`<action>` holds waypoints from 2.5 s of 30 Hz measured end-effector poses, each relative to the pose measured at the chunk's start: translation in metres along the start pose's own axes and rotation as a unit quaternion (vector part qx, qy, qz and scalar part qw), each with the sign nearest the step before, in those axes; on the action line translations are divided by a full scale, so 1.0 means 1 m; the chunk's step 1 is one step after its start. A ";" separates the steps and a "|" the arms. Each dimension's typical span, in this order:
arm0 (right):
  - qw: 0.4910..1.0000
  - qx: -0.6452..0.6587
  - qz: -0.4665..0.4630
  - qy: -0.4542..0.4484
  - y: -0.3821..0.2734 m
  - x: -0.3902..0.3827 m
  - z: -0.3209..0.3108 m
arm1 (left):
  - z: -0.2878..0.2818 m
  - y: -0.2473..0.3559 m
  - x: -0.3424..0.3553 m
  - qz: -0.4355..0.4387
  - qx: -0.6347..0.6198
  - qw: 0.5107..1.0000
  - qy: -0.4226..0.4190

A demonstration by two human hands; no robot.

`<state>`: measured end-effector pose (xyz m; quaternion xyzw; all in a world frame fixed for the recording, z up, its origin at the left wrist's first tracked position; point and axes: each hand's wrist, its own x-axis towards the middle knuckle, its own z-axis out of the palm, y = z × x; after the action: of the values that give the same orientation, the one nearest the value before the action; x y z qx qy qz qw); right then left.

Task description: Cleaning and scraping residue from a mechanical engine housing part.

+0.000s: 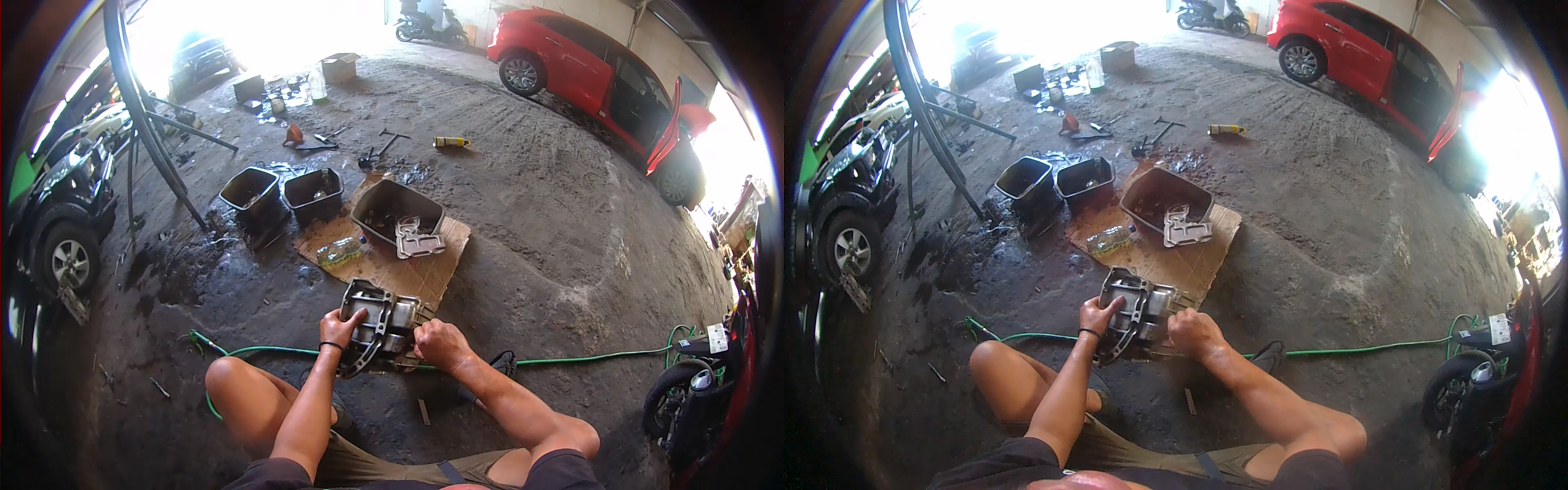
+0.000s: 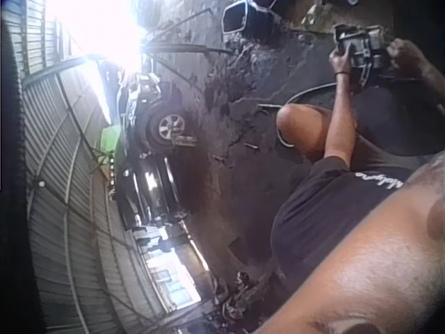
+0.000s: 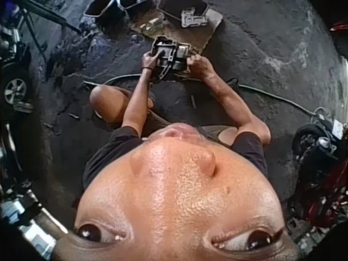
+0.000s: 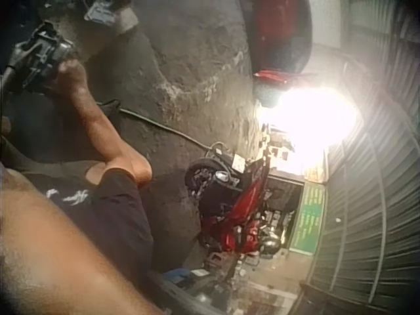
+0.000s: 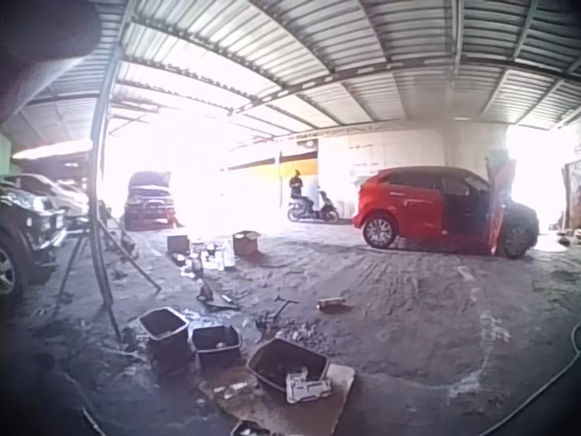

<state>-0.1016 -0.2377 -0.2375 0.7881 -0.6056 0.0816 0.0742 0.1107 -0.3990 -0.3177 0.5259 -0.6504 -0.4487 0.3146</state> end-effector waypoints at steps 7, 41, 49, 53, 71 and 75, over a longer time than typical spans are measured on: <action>0.980 -0.159 -0.116 0.018 -0.001 0.004 0.001 | -0.001 0.017 -0.005 -0.001 0.031 1.000 0.000; 0.537 0.579 0.582 0.195 -0.068 -0.050 0.096 | -0.049 -0.066 0.010 0.085 0.012 0.996 0.024; 0.587 0.585 0.537 0.157 -0.094 -0.050 0.088 | -0.052 -0.061 -0.013 0.083 -0.021 0.996 0.012; 0.476 0.674 0.543 0.154 -0.129 -0.047 0.094 | -0.046 -0.044 -0.017 0.055 0.001 0.998 0.023; 0.560 0.655 0.482 0.158 -0.092 -0.036 0.012 | -0.015 -0.016 0.001 0.075 0.059 0.991 0.097; 0.549 0.658 0.499 0.126 -0.080 -0.039 0.018 | -0.008 -0.014 0.002 0.083 0.065 0.990 0.096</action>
<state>-0.0337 -0.1850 -0.2652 0.1690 -0.6632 0.5795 -0.4424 0.1231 -0.4040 -0.3276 0.5298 -0.6864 -0.3255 0.3771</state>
